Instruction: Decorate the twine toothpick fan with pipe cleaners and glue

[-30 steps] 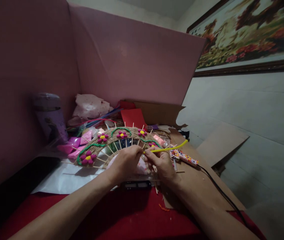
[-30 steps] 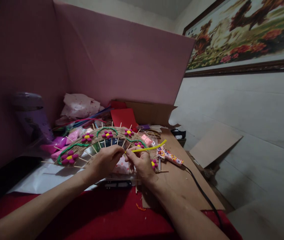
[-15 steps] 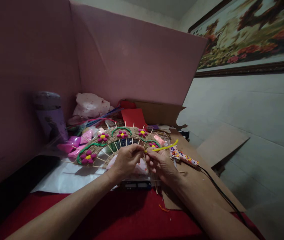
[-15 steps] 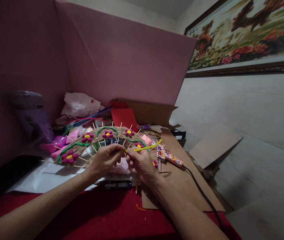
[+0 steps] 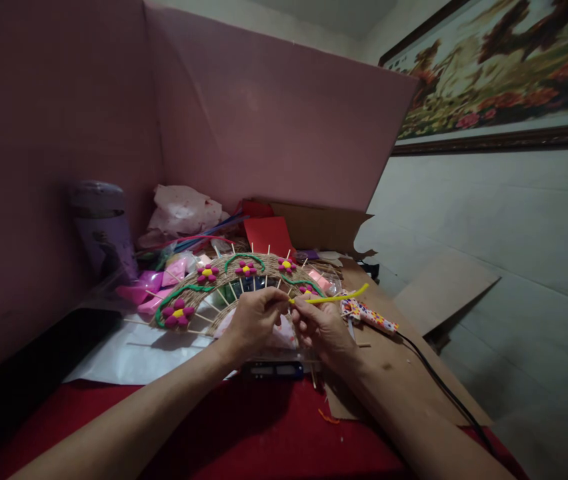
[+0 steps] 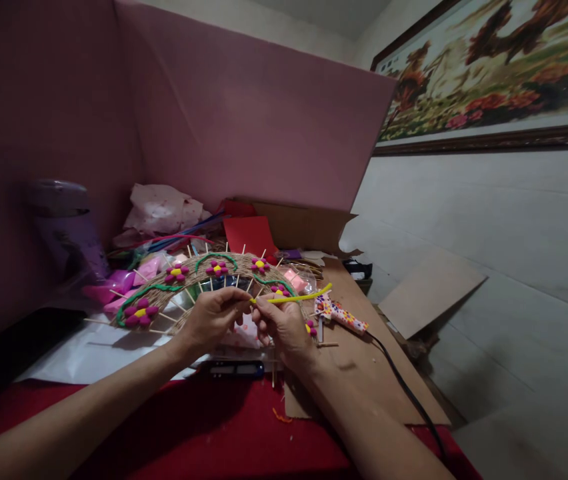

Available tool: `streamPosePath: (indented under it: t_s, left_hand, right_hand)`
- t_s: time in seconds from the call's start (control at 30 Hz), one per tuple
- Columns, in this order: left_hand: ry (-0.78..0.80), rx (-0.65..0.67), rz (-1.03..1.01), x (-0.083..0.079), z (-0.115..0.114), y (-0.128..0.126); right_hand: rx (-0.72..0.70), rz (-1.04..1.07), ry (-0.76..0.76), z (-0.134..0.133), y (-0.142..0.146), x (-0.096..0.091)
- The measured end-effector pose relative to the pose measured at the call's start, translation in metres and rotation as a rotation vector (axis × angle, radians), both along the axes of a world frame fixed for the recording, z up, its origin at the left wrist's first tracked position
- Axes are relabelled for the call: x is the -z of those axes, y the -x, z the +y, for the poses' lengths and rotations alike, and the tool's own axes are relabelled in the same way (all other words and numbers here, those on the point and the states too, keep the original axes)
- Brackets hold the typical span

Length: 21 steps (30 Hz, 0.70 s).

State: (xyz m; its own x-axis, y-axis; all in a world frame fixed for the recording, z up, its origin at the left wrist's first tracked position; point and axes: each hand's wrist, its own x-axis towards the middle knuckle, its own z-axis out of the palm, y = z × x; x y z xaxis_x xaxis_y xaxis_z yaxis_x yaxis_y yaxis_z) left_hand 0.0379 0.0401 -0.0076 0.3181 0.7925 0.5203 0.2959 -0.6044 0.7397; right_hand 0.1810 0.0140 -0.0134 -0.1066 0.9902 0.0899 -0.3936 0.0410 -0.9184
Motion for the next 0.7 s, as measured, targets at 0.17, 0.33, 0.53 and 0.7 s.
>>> streamPosePath:
  t_s: [0.17,0.33,0.53,0.7]
  left_hand:
    - [0.009,0.017,-0.020,-0.0022,-0.0010,-0.0009]
    - [-0.264,-0.072,0.308,-0.0032,-0.0005,0.0038]
    - [-0.379,-0.035,0.558,-0.0046,-0.0019,0.0084]
    - [0.023,0.023,0.023,-0.0078,-0.0028,0.0024]
  right_hand:
    - [-0.029,-0.017,0.012,0.0015,-0.0023,-0.0010]
    - [0.085,-0.161,-0.050,0.0044,-0.0018,0.0043]
    - [0.214,-0.398,-0.219,0.0010,0.0008,0.0061]
    - [0.042,-0.117,-0.106,0.0006,-0.0010,0.0025]
